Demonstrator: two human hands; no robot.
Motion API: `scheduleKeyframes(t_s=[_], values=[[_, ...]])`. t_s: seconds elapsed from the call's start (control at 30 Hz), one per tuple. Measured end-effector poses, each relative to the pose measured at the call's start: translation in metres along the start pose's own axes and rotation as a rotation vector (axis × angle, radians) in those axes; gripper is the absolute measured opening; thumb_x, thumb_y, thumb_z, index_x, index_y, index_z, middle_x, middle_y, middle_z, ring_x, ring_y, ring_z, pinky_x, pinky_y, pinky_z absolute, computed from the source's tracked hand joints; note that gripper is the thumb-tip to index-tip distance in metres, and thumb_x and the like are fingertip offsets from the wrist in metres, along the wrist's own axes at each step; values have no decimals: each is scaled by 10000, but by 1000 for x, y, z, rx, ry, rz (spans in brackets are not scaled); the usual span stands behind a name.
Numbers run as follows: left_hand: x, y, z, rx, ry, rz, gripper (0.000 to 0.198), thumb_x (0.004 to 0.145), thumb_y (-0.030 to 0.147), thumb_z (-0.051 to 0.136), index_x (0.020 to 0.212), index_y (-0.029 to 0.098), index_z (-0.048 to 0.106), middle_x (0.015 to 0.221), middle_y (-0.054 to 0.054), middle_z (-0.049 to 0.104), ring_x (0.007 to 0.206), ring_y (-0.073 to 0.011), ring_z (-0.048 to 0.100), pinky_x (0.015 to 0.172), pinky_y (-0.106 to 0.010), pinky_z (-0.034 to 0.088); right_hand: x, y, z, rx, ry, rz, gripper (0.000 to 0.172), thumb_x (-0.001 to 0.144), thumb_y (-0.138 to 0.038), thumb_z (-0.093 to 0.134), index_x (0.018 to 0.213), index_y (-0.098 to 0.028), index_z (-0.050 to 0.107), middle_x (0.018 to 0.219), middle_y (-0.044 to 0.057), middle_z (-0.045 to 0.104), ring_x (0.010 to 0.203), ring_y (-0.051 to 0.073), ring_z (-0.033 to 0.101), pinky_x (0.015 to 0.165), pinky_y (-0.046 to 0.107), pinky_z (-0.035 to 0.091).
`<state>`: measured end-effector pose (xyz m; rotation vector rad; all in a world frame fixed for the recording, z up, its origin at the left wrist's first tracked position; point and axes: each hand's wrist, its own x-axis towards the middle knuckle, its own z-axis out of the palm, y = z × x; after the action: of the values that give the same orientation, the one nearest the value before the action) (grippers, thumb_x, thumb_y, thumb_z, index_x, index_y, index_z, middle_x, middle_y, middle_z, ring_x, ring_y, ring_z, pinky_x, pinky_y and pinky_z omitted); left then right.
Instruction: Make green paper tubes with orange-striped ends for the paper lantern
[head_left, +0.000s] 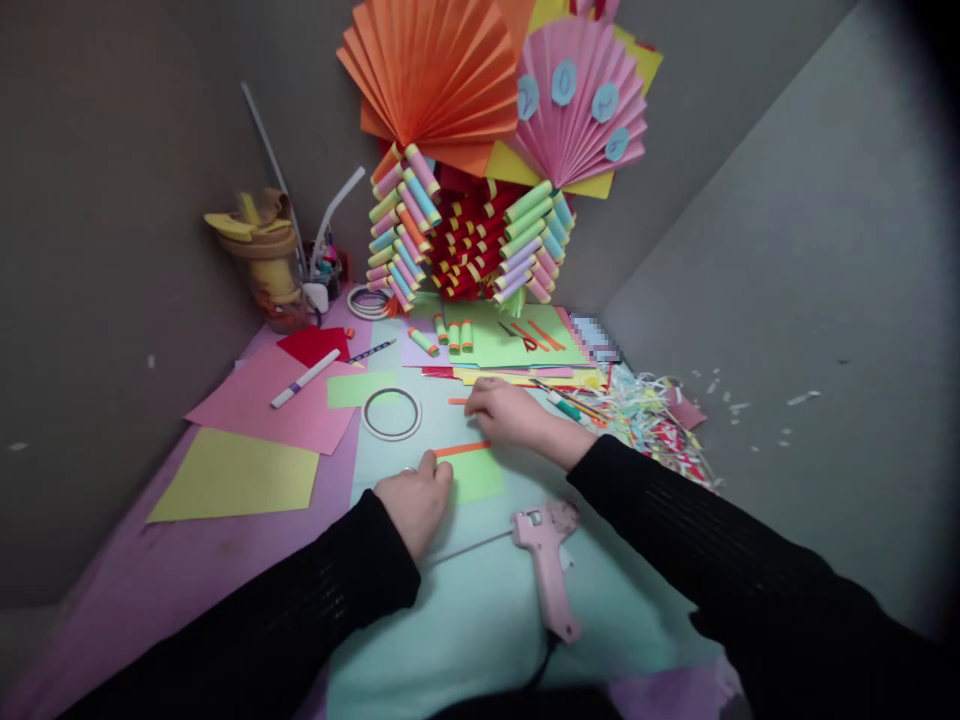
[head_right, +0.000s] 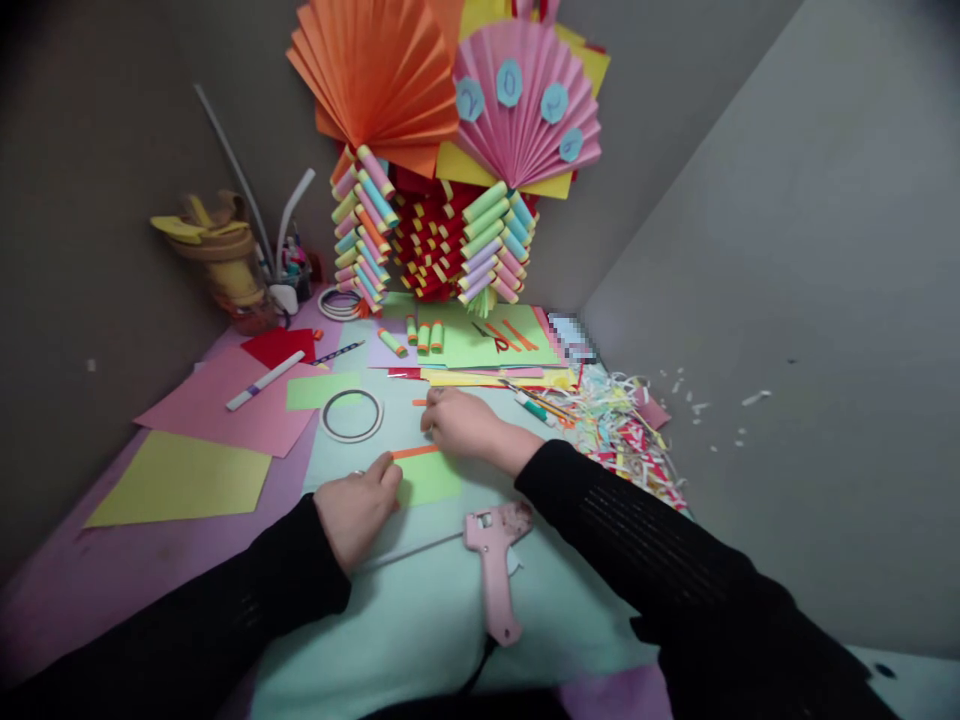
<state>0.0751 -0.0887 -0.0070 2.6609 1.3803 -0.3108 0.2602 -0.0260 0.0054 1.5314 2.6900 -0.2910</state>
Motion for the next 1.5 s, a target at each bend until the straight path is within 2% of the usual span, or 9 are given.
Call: scheduleKeyframes(t_s=[0.17,0.3,0.57,0.8,0.9,1.0,1.1,1.37,1.5], values=[[0,-2,5,-23,40,26,202,866,238,494,1029,128,537,1217,-185,541,702,-274,675,513,-377,525,14,29,4,30,94,338,234,766,-182,550,984,-123,616,1001,134,579,936,249,517,796,318,384],[1,-4,11,-35,67,25,223,854,283,535,1024,140,544,1290,-197,509,684,-268,678,509,-375,525,14,41,14,82,48,391,148,756,-225,588,881,-145,592,927,111,564,844,213,524,733,284,397],[5,-5,10,-8,80,16,289,870,339,517,1075,139,559,1398,-168,435,756,-270,677,537,-368,531,10,40,18,164,63,378,99,785,-159,545,690,-168,519,791,67,539,770,180,494,685,258,359],[14,-12,5,-4,131,-28,331,875,331,506,1121,117,566,1417,-160,425,810,-279,660,550,-365,516,-6,45,6,258,226,439,107,810,-165,466,706,-187,449,741,18,538,655,137,469,584,236,325],[15,-14,5,-16,202,89,241,886,260,485,1054,140,608,1381,-120,480,908,-278,632,612,-364,511,-21,46,-4,351,326,445,112,806,-190,466,702,-199,423,673,-14,507,614,133,459,557,235,313],[16,-17,15,-83,266,345,186,877,315,523,950,195,644,1202,-63,623,1075,-283,558,779,-401,487,-41,44,-12,459,405,421,106,794,-211,488,708,-204,427,640,-33,483,587,127,446,548,236,316],[18,-19,29,-138,303,464,297,837,386,587,1080,217,617,1175,-68,633,1216,-281,460,929,-440,415,-62,41,-17,540,443,410,98,805,-237,494,728,-207,440,655,-33,491,580,124,448,546,237,329],[23,-1,22,-92,256,251,519,819,461,587,1257,187,533,1343,-105,524,1286,-319,386,992,-490,359,-88,25,-4,514,435,325,52,840,-201,462,789,-208,454,791,14,606,716,157,555,656,266,393],[19,-2,18,-128,290,325,416,849,376,569,1219,187,563,1301,-106,560,1237,-301,441,961,-458,393,-90,21,3,545,430,325,52,844,-203,454,792,-210,456,724,1,557,654,153,514,613,265,378]])
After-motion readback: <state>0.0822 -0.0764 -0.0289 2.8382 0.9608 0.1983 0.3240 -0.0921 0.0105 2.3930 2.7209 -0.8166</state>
